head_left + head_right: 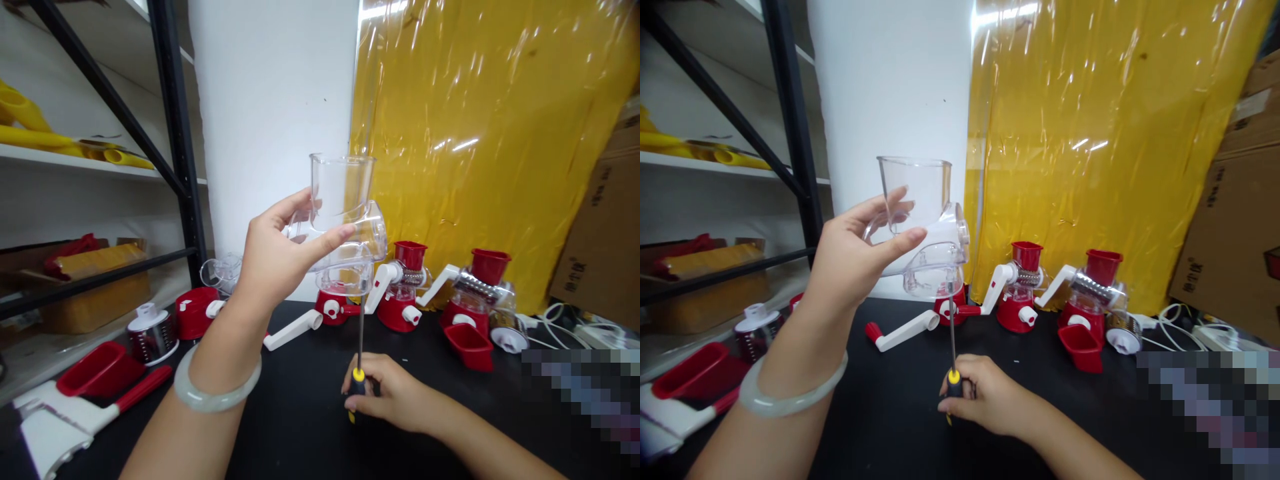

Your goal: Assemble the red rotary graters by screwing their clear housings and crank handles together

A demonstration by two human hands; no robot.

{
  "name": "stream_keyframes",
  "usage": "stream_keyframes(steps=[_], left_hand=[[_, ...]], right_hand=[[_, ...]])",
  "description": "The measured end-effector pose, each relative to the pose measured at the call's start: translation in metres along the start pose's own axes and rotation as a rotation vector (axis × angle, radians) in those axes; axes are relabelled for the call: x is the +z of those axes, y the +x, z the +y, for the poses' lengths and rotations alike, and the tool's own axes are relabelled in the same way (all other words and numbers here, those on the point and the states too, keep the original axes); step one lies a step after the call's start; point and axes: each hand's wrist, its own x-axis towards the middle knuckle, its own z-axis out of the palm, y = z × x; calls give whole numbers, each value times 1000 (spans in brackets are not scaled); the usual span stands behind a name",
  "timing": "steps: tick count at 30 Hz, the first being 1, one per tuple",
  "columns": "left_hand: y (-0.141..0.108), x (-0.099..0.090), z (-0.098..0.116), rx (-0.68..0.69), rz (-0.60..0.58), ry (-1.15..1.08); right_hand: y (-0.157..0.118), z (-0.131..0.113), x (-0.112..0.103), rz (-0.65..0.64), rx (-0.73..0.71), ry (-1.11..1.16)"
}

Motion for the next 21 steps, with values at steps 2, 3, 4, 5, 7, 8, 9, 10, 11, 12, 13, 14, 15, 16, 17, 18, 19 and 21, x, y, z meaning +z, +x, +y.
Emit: stream_keyframes(steps=[2, 3, 4, 5, 7, 8, 9, 10, 11, 12, 13, 14, 15, 16, 17, 18, 19, 21], left_hand=[[2, -1, -5, 5, -4, -14], [3, -1, -8, 3, -5, -23], [5, -1, -11, -3, -4, -36], [6, -1, -14, -16, -4, -54], [9, 0, -20, -68, -8, -111], [11, 0, -23, -115, -8, -153], [13, 1, -26, -175, -5, -201], [15, 1, -29, -241, 5, -252], [17, 1, -33, -311, 19, -303], [19, 1, -38, -379, 38, -355], [22, 0, -43, -444, 55, -404], [24, 0, -49, -511, 63, -451], [27, -1, -54, -585, 63, -505], [29, -2, -60, -681, 44, -562], [32, -2, -65, -788, 4, -617], [33, -2, -69, -875, -31, -671], [34, -2, -73, -940, -60, -721], [35, -2, -77, -986, -84, -820]], right_hand=[[0, -1, 1, 0, 4, 1], [0, -2, 1, 1, 8, 2], [0, -2, 1, 4, 12, 1], [0, -2, 1, 5, 16, 0], [0, -3, 1, 7, 26, 0], [-1, -4, 1, 7, 33, -1], [-1, -4, 1, 8, 41, -3], [-1, -5, 1, 9, 50, -7], [-1, -5, 1, 11, 57, -11], [-1, -5, 2, 16, 63, -16], [-1, -5, 2, 20, 68, -20], [-1, -4, 2, 25, 70, -24], [0, -3, 3, 29, 70, -30], [0, -1, 4, 33, 68, -36], [0, 0, 5, 37, 66, -41], [0, 2, 6, 40, 65, -46], [0, 3, 7, 42, 62, -50], [0, 6, 9, 39, 59, -57]])
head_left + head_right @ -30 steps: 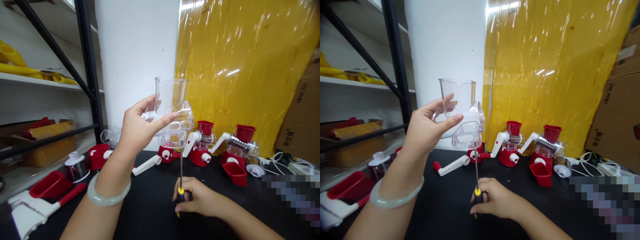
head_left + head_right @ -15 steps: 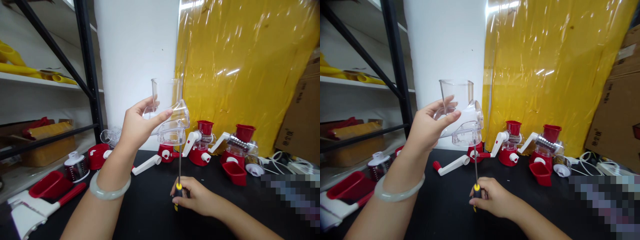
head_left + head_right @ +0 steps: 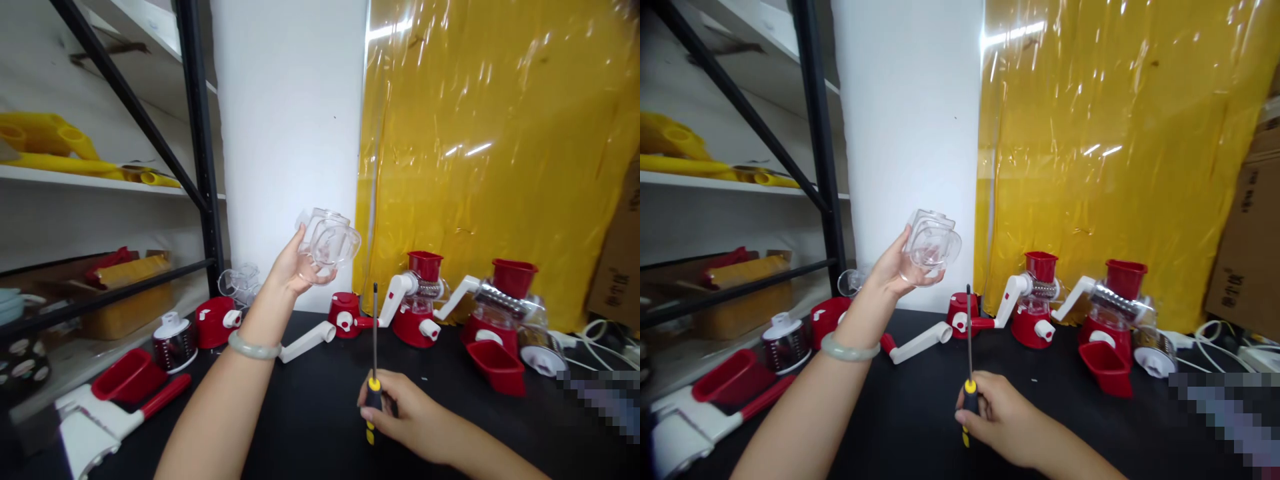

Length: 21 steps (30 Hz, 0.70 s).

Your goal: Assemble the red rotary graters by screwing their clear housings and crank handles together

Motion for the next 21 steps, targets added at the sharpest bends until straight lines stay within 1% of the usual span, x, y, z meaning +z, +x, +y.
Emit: stream_keyframes(steps=[5, 9, 11, 15, 19, 21], left_hand=[[0, -1, -3, -14, -73, -127], [-2, 0, -2, -21, -129, -153], [-3, -1, -2, -19, -138, -157], [-2, -1, -1, -26, -114, -161], [0, 2, -3, -6, -89, -146], [1, 3, -6, 31, -40, -105]], right_hand=[[-2, 1, 3, -16, 27, -27], [-1, -2, 4, -29, 79, -41], [1, -5, 4, -39, 105, -52], [2, -11, 4, -36, 139, -70], [1, -12, 4, -31, 150, -89], [1, -13, 3, -32, 153, -100]])
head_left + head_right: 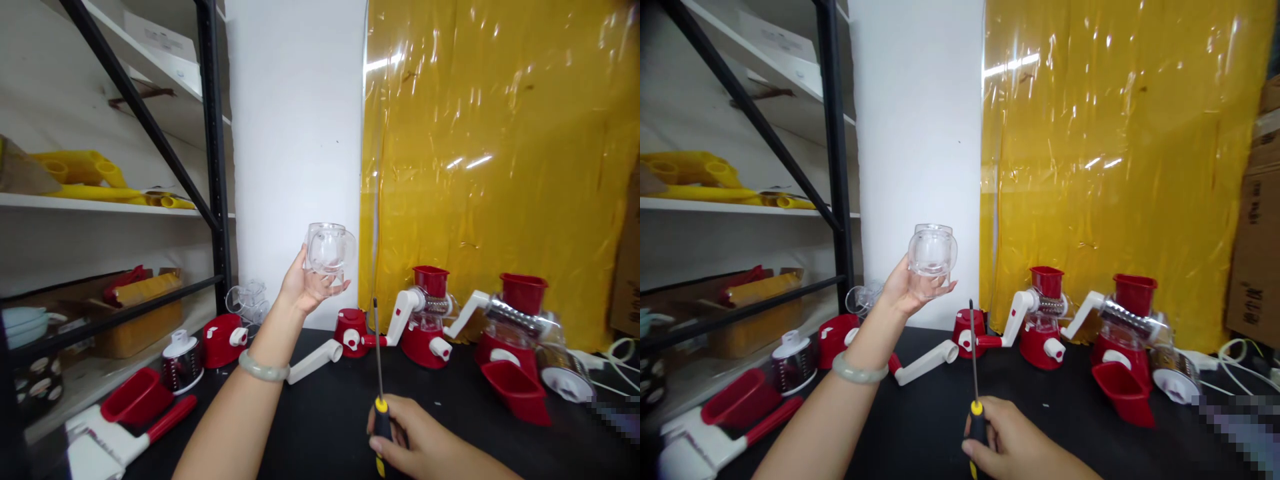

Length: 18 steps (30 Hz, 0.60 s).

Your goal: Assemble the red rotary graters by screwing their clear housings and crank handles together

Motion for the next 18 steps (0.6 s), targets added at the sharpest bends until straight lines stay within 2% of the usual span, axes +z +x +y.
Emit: stream_keyframes(steps=[2, 5, 6, 7, 10, 13, 18], left_hand=[[1, 2, -5, 164, 115, 100], [-3, 4, -9, 683, 309, 362], [-5, 5, -10, 815, 326, 446], [-9, 7, -9, 869, 306, 509], [-21, 13, -6, 764, 204, 583], [-31, 18, -4, 867, 177, 661], [-35, 24, -6, 791, 146, 575]], right_hand=[[0, -2, -1, -4, 11, -13], [-1, -6, -2, -9, 39, -23], [-1, -7, -2, -7, 49, -26], [-1, -7, -2, -4, 59, -24], [0, -4, 0, 11, 55, -5], [-2, 1, 1, 18, 25, 9], [-5, 3, 1, 4, -56, -5]])
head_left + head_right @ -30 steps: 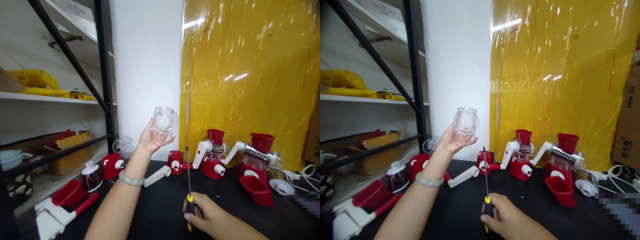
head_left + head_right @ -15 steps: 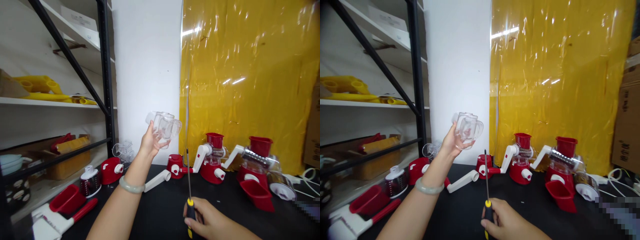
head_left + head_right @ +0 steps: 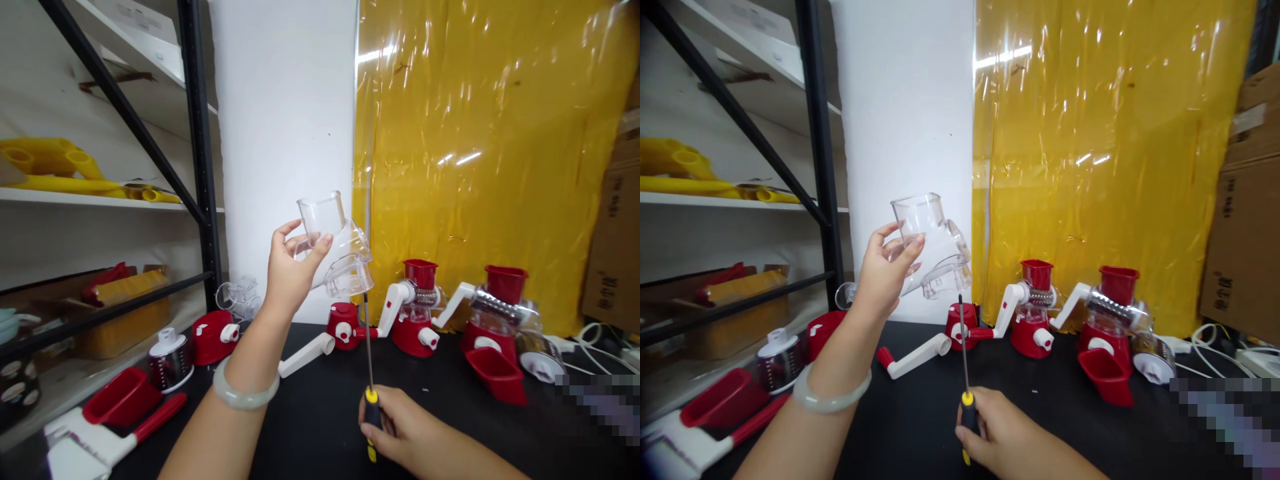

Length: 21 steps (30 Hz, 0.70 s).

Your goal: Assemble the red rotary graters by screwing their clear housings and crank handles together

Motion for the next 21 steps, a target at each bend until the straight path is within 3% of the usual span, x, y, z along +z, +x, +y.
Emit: stream_keyframes(steps=[21], left_hand=[[-5, -1, 4, 10, -65, 108]], right_hand=[[0, 3, -2, 0, -62, 16]])
